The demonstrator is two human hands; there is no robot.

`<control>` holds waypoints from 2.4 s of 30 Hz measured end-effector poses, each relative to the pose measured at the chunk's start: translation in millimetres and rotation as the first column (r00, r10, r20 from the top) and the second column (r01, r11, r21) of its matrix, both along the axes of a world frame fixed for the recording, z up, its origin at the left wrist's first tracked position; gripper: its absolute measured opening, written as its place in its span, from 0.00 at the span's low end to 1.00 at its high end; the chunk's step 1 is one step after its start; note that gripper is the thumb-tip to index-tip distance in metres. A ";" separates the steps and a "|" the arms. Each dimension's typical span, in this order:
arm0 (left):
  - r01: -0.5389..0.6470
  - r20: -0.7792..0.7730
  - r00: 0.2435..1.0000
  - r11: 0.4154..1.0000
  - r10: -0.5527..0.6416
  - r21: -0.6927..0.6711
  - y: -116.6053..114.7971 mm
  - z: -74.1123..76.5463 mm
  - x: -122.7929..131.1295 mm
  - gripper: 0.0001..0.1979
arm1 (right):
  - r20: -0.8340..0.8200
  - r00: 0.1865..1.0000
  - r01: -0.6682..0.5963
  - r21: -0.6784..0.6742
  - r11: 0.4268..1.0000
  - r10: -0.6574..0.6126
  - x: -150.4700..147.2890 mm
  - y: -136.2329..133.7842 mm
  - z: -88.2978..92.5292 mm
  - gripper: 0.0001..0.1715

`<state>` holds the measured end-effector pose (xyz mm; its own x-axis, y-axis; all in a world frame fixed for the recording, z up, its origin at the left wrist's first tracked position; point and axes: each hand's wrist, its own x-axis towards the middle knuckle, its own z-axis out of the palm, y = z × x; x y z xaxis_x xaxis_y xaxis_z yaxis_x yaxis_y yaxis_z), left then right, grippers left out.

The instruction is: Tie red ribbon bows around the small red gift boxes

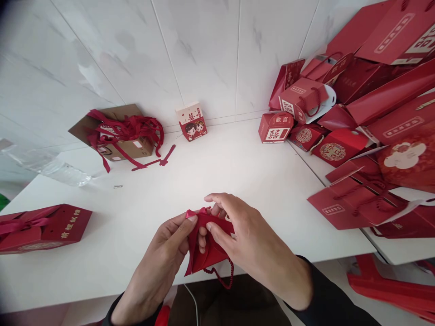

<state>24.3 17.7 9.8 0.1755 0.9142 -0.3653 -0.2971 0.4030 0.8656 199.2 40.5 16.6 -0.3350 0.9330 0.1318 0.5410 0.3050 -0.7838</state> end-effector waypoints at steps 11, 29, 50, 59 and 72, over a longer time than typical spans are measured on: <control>0.039 -0.009 0.999 0.999 -0.038 0.020 0.1 6.8 1.2 0.12 | 0.033 0.999 -0.031 0.406 0.913 0.020 -3.1 -4.1 4.5 0.11; 0.022 -0.167 0.986 0.989 0.002 0.145 -3.4 -1.0 3.5 0.16 | 0.063 0.988 -0.156 0.345 0.926 0.143 -2.4 -10.8 -8.7 0.14; 0.020 0.014 1.000 1.000 -0.020 -0.011 0.1 1.8 -2.2 0.16 | -0.065 0.989 -0.113 0.242 0.964 0.133 -1.7 -13.9 -8.9 0.09; 0.015 0.000 1.000 1.000 -0.015 0.000 -1.9 -0.2 -4.0 0.09 | -0.063 0.985 -0.155 0.110 0.982 0.163 3.8 -15.6 -15.7 0.19; 0.047 -0.657 0.708 0.910 0.261 0.411 -11.5 -12.5 5.5 0.19 | -0.149 0.985 -0.113 -0.171 0.979 0.088 0.9 -11.7 -12.7 0.18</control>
<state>29.8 6.2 -2.6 -0.0906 0.9954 0.0301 0.4189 0.0107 0.9080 200.2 28.8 3.9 -0.4184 0.9081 0.0185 0.3959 0.2006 -0.8961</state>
